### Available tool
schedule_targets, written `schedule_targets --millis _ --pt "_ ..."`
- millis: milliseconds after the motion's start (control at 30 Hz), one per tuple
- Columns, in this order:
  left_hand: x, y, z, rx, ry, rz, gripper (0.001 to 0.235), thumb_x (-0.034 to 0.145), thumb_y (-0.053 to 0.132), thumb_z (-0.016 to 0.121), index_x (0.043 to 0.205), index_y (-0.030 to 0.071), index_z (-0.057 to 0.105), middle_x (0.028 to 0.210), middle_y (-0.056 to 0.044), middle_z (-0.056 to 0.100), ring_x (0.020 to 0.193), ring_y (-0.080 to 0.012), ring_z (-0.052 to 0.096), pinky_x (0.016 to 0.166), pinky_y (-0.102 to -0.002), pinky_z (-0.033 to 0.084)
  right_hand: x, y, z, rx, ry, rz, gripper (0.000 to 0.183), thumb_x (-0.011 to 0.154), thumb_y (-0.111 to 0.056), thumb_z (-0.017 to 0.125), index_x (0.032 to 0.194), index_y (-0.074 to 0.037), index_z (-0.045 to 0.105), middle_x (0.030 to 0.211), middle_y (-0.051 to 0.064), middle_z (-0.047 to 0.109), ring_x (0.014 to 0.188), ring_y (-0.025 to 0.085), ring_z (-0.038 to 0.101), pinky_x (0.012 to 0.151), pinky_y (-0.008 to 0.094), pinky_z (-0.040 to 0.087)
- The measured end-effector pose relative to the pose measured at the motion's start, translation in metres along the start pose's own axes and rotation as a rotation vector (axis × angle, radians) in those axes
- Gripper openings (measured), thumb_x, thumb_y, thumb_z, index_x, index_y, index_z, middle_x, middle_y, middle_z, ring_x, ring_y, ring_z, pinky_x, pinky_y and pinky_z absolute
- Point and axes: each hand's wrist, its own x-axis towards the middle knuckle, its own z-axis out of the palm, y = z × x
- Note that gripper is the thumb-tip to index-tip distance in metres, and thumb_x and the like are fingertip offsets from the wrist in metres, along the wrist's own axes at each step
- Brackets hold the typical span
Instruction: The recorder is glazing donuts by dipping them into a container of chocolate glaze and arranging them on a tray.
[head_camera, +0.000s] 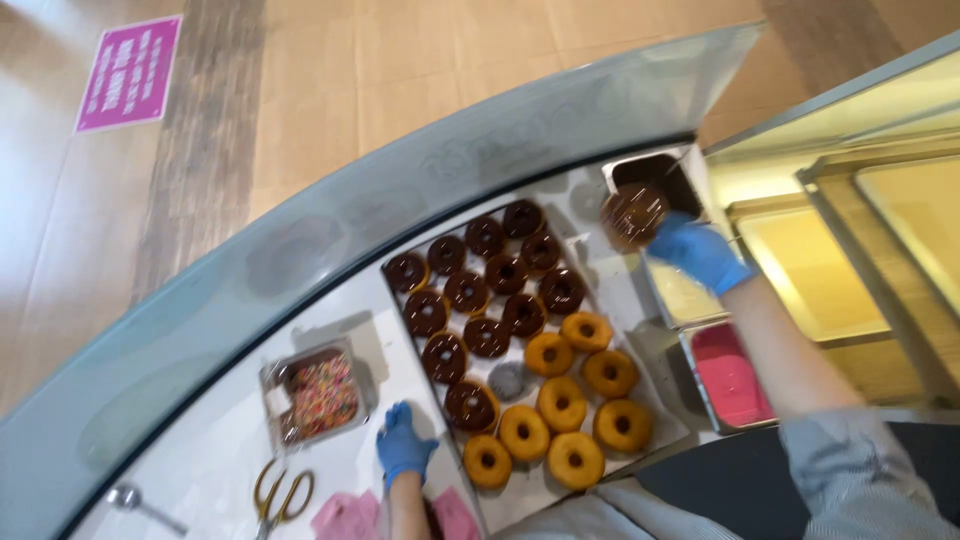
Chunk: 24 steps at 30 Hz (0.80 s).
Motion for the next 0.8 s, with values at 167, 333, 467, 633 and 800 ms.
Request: schedule_targets --millis 167,333,467,633,800 --pt "-0.015 0.007 -0.021 -0.031 0.009 0.0 0.114 0.064 0.048 0.092 0.156 0.014 0.033 0.161 -0.008 0.039 0.151 -0.0244 0.033 0.119 -0.044 0.035 -0.055 -0.106 0.191 1.228 -0.167 0.431 0.043 0.087 -0.01 0.069 0.127 0.005 0.06 0.106 0.014 0.068 0.091 0.024 0.067 0.082 0.038 0.058" --pt "-0.02 0.01 -0.033 -0.043 -0.016 -0.001 0.112 0.066 0.046 0.092 0.156 0.013 0.032 0.162 -0.008 0.036 0.151 -0.0238 0.032 0.119 -0.046 0.034 -0.084 -0.159 0.272 1.151 -0.194 0.477 0.049 0.085 -0.015 0.071 0.129 0.002 0.062 0.1 0.012 0.074 0.083 0.022 0.072 0.074 0.037 0.06" --pt "-0.018 0.008 -0.033 -0.059 -0.019 0.017 0.114 0.067 0.045 0.091 0.157 0.013 0.03 0.164 -0.007 0.034 0.152 -0.0231 0.032 0.12 -0.046 0.033 -0.112 -0.189 0.272 0.415 0.03 0.452 0.04 0.08 -0.016 0.077 0.113 -0.003 0.059 0.087 0.014 0.074 0.081 0.03 0.073 0.072 0.044 0.06" --pt "-0.019 0.006 -0.033 -0.07 -0.022 0.026 0.114 0.068 0.045 0.091 0.158 0.013 0.029 0.165 -0.007 0.032 0.152 -0.0232 0.031 0.121 -0.047 0.032 -0.144 -0.191 0.288 0.272 0.101 0.323 0.027 0.084 -0.02 0.074 0.098 -0.007 0.055 0.083 0.017 0.072 0.079 0.034 0.072 0.072 0.046 0.057" --pt "-0.021 0.008 -0.036 -0.056 -0.033 0.029 0.113 0.069 0.046 0.091 0.158 0.013 0.029 0.165 -0.008 0.033 0.152 -0.0241 0.032 0.122 -0.046 0.031 -0.117 -0.203 0.235 0.0 0.033 0.437 0.018 0.096 -0.026 0.068 0.107 -0.014 0.061 0.097 0.014 0.073 0.09 0.037 0.07 0.078 0.047 0.057"
